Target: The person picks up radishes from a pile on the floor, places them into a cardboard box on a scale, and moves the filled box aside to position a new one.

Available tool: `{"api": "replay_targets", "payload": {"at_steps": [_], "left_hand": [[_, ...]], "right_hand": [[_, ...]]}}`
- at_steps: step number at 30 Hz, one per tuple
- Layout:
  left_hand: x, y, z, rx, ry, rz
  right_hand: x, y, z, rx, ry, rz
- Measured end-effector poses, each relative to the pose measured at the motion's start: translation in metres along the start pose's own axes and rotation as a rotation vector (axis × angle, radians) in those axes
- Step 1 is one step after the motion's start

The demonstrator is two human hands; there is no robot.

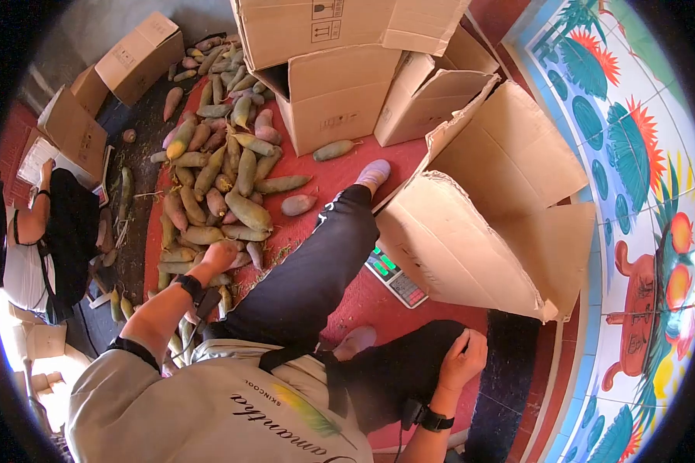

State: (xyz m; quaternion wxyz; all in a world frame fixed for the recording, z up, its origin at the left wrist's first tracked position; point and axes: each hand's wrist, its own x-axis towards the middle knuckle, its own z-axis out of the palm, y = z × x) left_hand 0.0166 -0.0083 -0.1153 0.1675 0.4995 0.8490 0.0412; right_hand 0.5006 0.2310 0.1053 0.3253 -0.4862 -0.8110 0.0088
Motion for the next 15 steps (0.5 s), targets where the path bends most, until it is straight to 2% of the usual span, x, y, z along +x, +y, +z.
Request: {"api": "replay_targets", "payload": {"at_steps": [1, 3, 6, 7, 8, 10, 15], "left_hand": [[-0.007, -0.009, 0.017, -0.003, -0.003, -0.005], [-0.026, -0.017, 0.03, -0.001, -0.302, -0.155], [-0.054, -0.016, 0.03, -0.033, -0.376, -0.283], [-0.065, -0.026, 0.043, -0.093, -0.331, -0.332], [-0.07, -0.004, 0.005, -0.119, -0.397, -0.388], [-0.079, -0.004, 0.004, -0.158, -0.455, -0.499], [-0.089, -0.022, 0.031, -0.112, -0.451, -0.615]], "right_hand": [[0.0, 0.001, 0.0, 0.001, -0.005, -0.003], [-0.001, 0.004, 0.001, -0.05, 0.007, -0.008], [-0.001, 0.007, 0.001, -0.042, -0.019, -0.021], [-0.002, 0.008, 0.001, -0.053, -0.028, -0.03], [-0.003, 0.01, 0.0, -0.061, -0.039, -0.029], [-0.003, 0.012, -0.001, -0.071, -0.043, -0.037], [-0.003, 0.012, -0.001, -0.071, -0.071, -0.031]]}}
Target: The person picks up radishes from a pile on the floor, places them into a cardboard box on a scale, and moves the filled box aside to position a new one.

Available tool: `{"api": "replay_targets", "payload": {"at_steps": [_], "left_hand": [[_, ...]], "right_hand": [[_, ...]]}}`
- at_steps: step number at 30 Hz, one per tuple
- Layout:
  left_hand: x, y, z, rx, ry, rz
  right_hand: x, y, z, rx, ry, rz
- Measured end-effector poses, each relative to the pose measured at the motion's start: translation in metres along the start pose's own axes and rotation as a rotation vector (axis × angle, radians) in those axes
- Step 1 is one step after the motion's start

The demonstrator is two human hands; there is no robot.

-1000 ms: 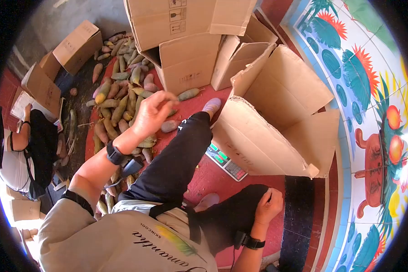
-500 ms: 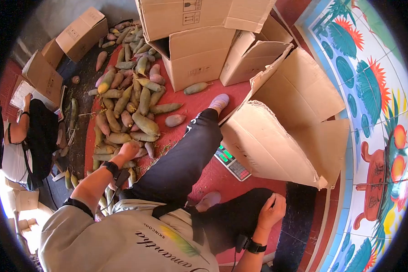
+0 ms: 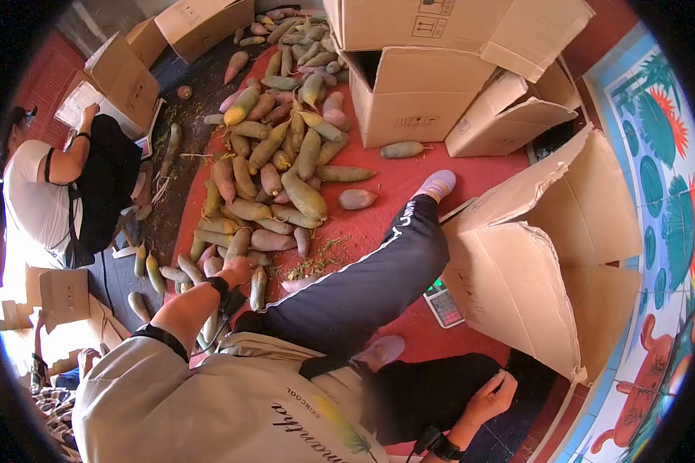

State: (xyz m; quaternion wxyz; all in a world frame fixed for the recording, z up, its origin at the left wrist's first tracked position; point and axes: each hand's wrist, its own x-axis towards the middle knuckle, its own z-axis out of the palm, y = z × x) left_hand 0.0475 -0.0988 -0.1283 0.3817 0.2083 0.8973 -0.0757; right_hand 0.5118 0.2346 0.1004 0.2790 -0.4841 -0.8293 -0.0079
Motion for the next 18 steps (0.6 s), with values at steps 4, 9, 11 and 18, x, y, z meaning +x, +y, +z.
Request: {"api": "replay_targets", "payload": {"at_steps": [4, 9, 11, 18], "left_hand": [[-0.008, 0.001, -0.008, 0.047, 0.1, -0.136], [-0.012, -0.025, -0.007, -0.094, 0.083, -0.205], [-0.012, -0.03, 0.0, -0.151, 0.031, -0.197], [-0.009, -0.02, -0.016, -0.062, 0.009, -0.136]], "right_hand": [[0.0, 0.0, 0.0, -0.013, -0.02, 0.023], [0.0, 0.001, -0.001, -0.052, -0.028, 0.01], [0.0, 0.002, 0.0, -0.075, -0.02, -0.018], [0.002, 0.002, 0.0, -0.073, -0.053, -0.006]]}}
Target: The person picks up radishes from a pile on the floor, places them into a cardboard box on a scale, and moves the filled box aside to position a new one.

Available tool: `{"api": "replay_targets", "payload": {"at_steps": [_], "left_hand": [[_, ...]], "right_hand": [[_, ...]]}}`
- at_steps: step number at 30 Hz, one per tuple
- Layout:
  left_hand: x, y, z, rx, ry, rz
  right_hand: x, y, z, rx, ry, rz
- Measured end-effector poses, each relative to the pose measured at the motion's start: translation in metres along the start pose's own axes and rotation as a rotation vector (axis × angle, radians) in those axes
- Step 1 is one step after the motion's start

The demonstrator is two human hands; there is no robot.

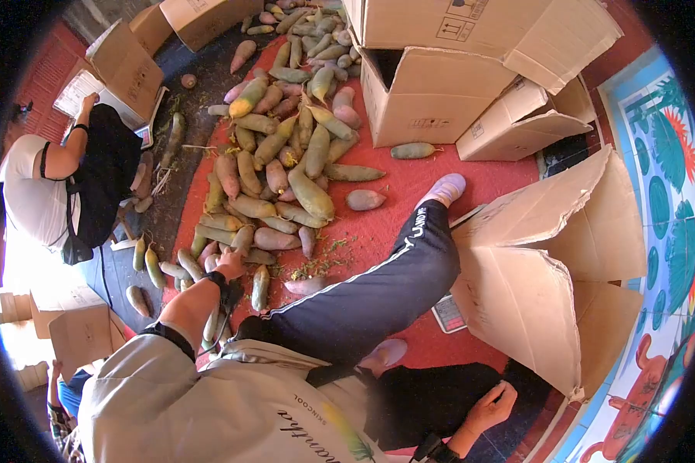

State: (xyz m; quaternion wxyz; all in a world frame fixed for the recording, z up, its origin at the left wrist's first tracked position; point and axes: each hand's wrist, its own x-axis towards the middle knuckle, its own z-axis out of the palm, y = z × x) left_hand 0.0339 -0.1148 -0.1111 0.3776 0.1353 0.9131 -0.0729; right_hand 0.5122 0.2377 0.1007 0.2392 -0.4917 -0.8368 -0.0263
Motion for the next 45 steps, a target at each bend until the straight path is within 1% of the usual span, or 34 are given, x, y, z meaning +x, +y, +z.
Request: {"api": "replay_targets", "payload": {"at_steps": [2, 3, 5, 6, 8, 10, 11, 12, 13, 14, 15, 16, 18, 19, 21, 22, 24, 25, 27, 31, 33, 37, 39, 43, 45], "left_hand": [[0.002, 0.006, -0.008, -0.122, -0.013, -0.088], [0.005, 0.004, -0.004, -0.123, -0.015, -0.09], [0.019, -0.005, 0.009, -0.168, 0.173, -0.123], [0.023, -0.008, 0.014, -0.168, 0.172, -0.121], [0.031, -0.014, 0.028, -0.357, 0.135, -0.194], [0.123, -0.072, 0.136, -0.23, 0.103, -0.048], [0.127, -0.073, 0.141, -0.169, 0.093, 0.026], [0.128, -0.076, 0.147, -0.181, 0.1, 0.022], [0.129, -0.076, 0.154, -0.316, 0.071, -0.073], [0.092, -0.051, 0.116, -0.454, 0.055, -0.173], [0.042, -0.018, 0.064, -0.585, 0.052, -0.275], [0.054, -0.022, 0.065, -0.586, 0.055, -0.273], [0.072, -0.025, 0.059, 0.001, -0.333, 0.191], [0.077, -0.024, 0.058, 0.004, -0.326, 0.194], [0.052, -0.006, 0.027, 0.47, -0.112, 0.381], [0.058, -0.014, 0.028, 0.474, -0.106, 0.381], [0.063, -0.029, 0.023, 0.144, -0.149, 0.57], [0.064, -0.03, 0.025, 0.146, -0.144, 0.571], [0.03, -0.013, 0.0, -1.201, -0.374, -0.26], [0.019, -0.006, -0.008, -1.211, -0.384, -0.221], [0.017, 0.001, -0.009, -1.308, -0.435, -0.059], [0.019, 0.037, -0.023, -1.195, -0.454, -0.092], [0.021, 0.049, -0.027, -0.954, -0.427, -0.103], [0.031, 0.049, -0.024, -1.015, -0.436, -0.108], [0.029, 0.049, -0.022, -1.094, -0.37, -0.123]], "right_hand": [[0.001, 0.0, -0.001, -0.01, -0.001, -0.015], [0.001, 0.0, -0.001, -0.007, -0.006, -0.009], [0.001, -0.001, 0.0, -0.005, -0.011, -0.001], [0.001, 0.0, 0.001, -0.008, -0.011, -0.014], [0.001, 0.001, 0.001, -0.015, -0.011, -0.026], [0.002, 0.0, 0.001, -0.008, -0.009, -0.026], [0.003, -0.001, 0.001, -0.01, -0.008, -0.026], [0.004, -0.004, 0.001, -0.008, -0.017, -0.011], [0.004, -0.006, 0.0, -0.005, -0.026, 0.004], [0.005, -0.006, 0.0, -0.005, -0.026, 0.005], [0.005, -0.007, 0.0, -0.007, -0.025, 0.0], [0.005, -0.007, 0.0, -0.007, -0.021, -0.004], [0.005, -0.007, 0.001, -0.005, -0.012, -0.006], [0.005, -0.006, 0.002, -0.005, -0.006, -0.008], [0.005, -0.007, 0.001, -0.005, 0.0, -0.015], [0.005, -0.007, 0.002, -0.006, 0.001, -0.027], [0.004, -0.006, 0.002, -0.002, 0.01, -0.031], [0.004, -0.005, 0.003, -0.002, 0.013, -0.039], [0.004, -0.004, 0.003, 0.005, 0.019, -0.033], [0.003, -0.005, 0.001, 0.009, 0.019, -0.019], [0.003, -0.006, 0.002, 0.01, 0.031, -0.015], [-0.001, 0.0, 0.003, 0.023, 0.062, -0.012], [-0.001, -0.001, 0.002, 0.025, 0.067, -0.002], [-0.004, -0.001, 0.001, 0.026, 0.08, 0.013], [-0.002, -0.005, -0.001, 0.051, 0.084, 0.013]]}}
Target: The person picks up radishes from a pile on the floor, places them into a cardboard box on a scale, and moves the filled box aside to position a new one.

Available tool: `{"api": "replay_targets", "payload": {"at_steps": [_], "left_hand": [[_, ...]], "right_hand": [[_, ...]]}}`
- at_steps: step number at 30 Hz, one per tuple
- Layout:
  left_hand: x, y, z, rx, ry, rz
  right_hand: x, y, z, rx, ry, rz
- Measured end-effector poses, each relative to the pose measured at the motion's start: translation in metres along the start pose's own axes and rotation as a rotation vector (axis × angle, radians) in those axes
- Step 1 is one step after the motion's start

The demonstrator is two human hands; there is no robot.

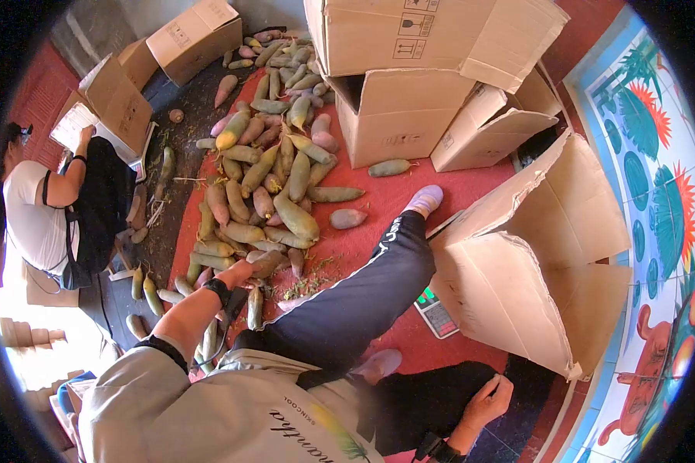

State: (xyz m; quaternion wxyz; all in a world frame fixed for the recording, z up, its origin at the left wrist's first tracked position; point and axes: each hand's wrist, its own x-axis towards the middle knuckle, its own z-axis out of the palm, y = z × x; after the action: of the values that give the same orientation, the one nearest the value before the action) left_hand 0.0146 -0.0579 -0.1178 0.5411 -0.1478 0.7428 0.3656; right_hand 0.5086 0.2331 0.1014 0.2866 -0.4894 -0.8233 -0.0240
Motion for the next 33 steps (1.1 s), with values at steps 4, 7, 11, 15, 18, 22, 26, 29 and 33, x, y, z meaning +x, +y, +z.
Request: {"api": "replay_targets", "payload": {"at_steps": [4, 7, 11, 15, 18, 22, 26, 29, 33], "left_hand": [[-0.004, -0.004, -0.001, -0.028, -0.133, -0.031], [-0.02, 0.005, 0.009, -0.087, -0.054, 0.067], [-0.067, 0.042, 0.021, -0.042, -0.183, 0.203], [-0.107, 0.091, 0.045, -0.08, -0.283, 0.493], [-0.166, 0.141, 0.076, -0.074, -0.338, 0.727], [-0.244, 0.193, 0.114, -0.01, -0.501, 0.935], [-0.291, 0.222, 0.157, -0.114, -0.771, 1.089], [-0.315, 0.238, 0.191, -0.152, -0.936, 1.077], [-0.334, 0.244, 0.233, -0.065, -1.065, 1.048]], "right_hand": [[0.001, 0.002, 0.002, 0.028, 0.007, -0.009], [0.001, 0.001, 0.002, 0.039, 0.013, 0.017], [0.001, 0.0, 0.004, 0.037, 0.039, 0.039], [0.003, -0.003, 0.001, 0.017, 0.041, 0.018], [0.005, -0.007, 0.0, 0.019, 0.059, -0.005], [0.006, -0.012, -0.003, 0.032, 0.065, 0.01], [0.004, -0.01, -0.002, 0.036, 0.089, 0.006], [0.004, -0.011, -0.002, 0.053, 0.117, 0.006], [0.004, -0.01, -0.003, 0.056, 0.121, 0.006]]}}
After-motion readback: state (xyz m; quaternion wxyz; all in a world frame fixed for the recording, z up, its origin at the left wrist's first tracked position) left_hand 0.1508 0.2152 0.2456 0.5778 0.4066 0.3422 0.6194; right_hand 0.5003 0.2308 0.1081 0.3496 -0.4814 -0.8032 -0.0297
